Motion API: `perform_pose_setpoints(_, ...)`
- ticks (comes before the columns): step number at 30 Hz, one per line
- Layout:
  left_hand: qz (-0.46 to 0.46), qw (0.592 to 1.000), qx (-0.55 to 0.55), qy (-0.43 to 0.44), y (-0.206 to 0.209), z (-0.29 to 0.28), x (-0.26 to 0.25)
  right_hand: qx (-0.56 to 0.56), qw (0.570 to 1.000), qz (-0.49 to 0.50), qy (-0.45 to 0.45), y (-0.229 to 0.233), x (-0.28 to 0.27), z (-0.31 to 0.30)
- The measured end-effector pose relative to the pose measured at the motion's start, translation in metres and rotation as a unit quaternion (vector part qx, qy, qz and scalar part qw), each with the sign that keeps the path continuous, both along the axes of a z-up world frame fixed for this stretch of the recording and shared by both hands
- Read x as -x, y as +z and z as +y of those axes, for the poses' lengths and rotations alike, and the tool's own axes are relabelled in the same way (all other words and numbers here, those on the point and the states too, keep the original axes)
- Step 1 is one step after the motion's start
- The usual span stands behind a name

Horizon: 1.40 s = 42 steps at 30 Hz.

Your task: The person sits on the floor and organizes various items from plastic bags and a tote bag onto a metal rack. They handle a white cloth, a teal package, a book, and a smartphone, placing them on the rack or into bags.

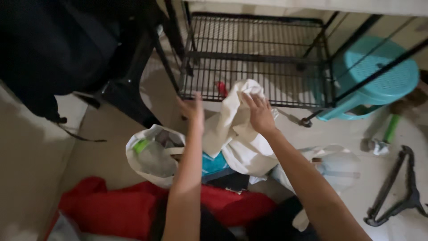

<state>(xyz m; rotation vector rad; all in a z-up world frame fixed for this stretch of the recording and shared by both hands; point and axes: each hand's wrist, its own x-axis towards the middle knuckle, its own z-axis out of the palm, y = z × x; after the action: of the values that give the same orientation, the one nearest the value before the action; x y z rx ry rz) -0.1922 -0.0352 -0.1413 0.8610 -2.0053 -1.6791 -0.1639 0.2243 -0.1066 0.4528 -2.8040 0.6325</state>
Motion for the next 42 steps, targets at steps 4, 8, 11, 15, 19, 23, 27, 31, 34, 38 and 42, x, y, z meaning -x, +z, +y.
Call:
perform_pose_setpoints(4, 0.176, 0.891, 0.283, -0.307, -0.022, 0.074, -0.084, 0.365, 0.921, -0.12, -0.06, 0.011, -0.019, 0.022)
perform_pose_setpoints(8, 0.079, 0.914, 0.25, -0.31, -0.027, 0.082, -0.109, 0.434, 0.885, -0.14, -0.092, 0.036, -0.049, 0.04)
perform_pose_setpoints(11, 0.109, 0.928, 0.238, -0.266, -0.002, 0.062, -0.112, 0.453, 0.881, -0.111, -0.079, 0.073, -0.066, 0.072)
perform_pose_setpoints(15, 0.121, 0.926, 0.251, -0.254, 0.075, 0.02, -0.099, 0.504, 0.854, -0.107, -0.069, 0.127, -0.085, 0.108)
perform_pose_setpoints(19, 0.022, 0.925, 0.272, -0.265, 0.172, -0.01, -0.111, 0.563, 0.819, -0.103, -0.046, 0.182, -0.11, 0.134)
perform_pose_setpoints(23, -0.002, 0.858, 0.44, -0.266, 0.25, -0.006, -0.134, 0.462, 0.883, -0.06, -0.059, 0.227, -0.135, 0.133)
perform_pose_setpoints(27, 0.09, 0.79, 0.441, -0.416, 0.272, 0.066, -0.169, 0.399, 0.914, -0.07, -0.023, 0.253, -0.143, 0.093)
perform_pose_setpoints(31, 0.24, 0.769, 0.463, -0.37, 0.268, 0.139, -0.183, 0.216, 0.972, -0.002, 0.093, 0.263, -0.159, 0.065)
perform_pose_setpoints(34, 0.199, 0.809, 0.468, -0.296, 0.266, 0.141, -0.172, 0.07, 0.997, -0.02, 0.011, 0.262, -0.166, 0.076)
perform_pose_setpoints(38, 0.206, 0.849, 0.443, -0.202, 0.253, 0.078, -0.147, -0.14, 0.98, -0.018, -0.14, 0.241, -0.154, 0.131)
perform_pose_setpoints(42, 0.175, 0.888, 0.359, -0.228, 0.2, -0.002, -0.13, 0.178, 0.968, -0.049, -0.169, 0.189, -0.149, 0.189)
